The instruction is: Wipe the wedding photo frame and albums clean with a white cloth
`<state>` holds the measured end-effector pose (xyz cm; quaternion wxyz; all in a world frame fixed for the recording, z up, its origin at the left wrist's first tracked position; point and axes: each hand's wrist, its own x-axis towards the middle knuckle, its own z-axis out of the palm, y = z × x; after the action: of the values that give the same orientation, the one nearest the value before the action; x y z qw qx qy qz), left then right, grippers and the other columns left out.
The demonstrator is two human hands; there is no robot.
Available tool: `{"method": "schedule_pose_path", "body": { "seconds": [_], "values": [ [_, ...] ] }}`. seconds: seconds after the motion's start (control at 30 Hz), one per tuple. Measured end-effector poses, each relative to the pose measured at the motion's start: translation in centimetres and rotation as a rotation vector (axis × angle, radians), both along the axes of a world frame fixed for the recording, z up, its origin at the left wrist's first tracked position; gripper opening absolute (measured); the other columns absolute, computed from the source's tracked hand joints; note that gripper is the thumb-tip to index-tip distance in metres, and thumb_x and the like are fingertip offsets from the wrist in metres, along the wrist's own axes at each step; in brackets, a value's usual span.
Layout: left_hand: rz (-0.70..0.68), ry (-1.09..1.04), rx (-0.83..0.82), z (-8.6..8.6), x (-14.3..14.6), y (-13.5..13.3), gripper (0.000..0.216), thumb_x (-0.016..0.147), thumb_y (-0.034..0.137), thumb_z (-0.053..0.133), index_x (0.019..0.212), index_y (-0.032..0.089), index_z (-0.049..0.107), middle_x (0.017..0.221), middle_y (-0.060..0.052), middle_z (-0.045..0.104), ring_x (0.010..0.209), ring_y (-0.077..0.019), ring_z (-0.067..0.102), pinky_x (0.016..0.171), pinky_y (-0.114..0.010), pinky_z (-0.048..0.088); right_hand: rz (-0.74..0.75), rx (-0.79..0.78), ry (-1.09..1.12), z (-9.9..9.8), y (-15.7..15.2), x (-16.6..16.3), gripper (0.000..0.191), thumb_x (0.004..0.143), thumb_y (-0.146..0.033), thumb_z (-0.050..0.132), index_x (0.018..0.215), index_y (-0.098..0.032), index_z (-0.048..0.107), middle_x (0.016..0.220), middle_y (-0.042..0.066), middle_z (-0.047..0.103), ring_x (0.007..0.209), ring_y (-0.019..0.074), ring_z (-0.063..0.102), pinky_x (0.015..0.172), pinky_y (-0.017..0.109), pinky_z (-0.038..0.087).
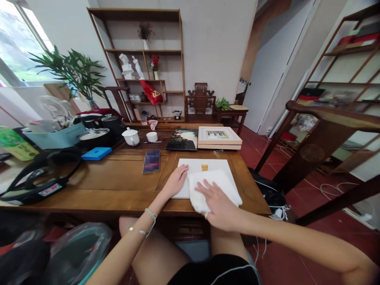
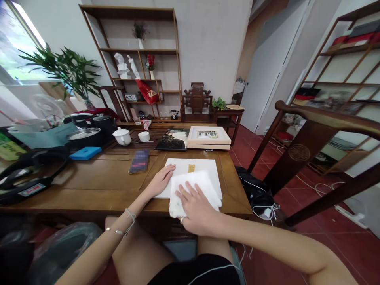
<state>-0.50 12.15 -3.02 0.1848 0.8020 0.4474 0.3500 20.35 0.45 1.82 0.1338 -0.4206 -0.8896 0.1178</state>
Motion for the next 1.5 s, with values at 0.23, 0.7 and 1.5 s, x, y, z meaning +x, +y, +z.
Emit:
{"method": "schedule_pose_path", "body": {
  "seconds": [0.23, 0.7, 1.5],
  "values": [
    [-0.002, 0.013, -0.028, -0.1, -0.1, -0.1, 0.043, 0.092, 0.034, 0.035, 0.121, 0.013, 0.058, 0.135, -0.011, 0.054, 0.132, -0.0223, 0.043, 0.113, -0.043, 0.029, 0.005, 0.027, 0.031, -0.3, 4.3, 2.1, 0.066, 0.078, -0.03, 0.055, 0.141, -0.019, 0.038, 0.15, 0.009, 0.031, 0.141, 0.0263, 0.018, 0.113, 0.05, 0.009],
    [-0.002, -0.007, -0.022, 0.0, -0.1, 0.0, 0.041, 0.092, 0.035, 0.037, 0.119, 0.015, 0.06, 0.134, -0.011, 0.055, 0.131, -0.0223, 0.044, 0.113, -0.044, 0.03, -0.23, -0.033, 0.113, 1.0, 7.9, 3.4, 0.046, 0.087, -0.043, 0.049, 0.129, -0.025, 0.055, 0.141, 0.006, 0.047, 0.132, 0.0283, 0.037, 0.112, 0.048, 0.019],
    [-0.008, 0.028, -0.052, 0.5, -0.1, -0.2, 0.041, 0.092, 0.034, 0.037, 0.121, 0.014, 0.059, 0.136, -0.011, 0.053, 0.132, -0.0232, 0.042, 0.114, -0.046, 0.028, -0.319, -0.11, 0.448, 0.7, 12.7, 4.7, 0.041, 0.089, -0.045, 0.043, 0.111, -0.017, 0.063, 0.124, 0.009, 0.06, 0.116, 0.0277, 0.051, 0.102, 0.039, 0.035]
  ]
}}
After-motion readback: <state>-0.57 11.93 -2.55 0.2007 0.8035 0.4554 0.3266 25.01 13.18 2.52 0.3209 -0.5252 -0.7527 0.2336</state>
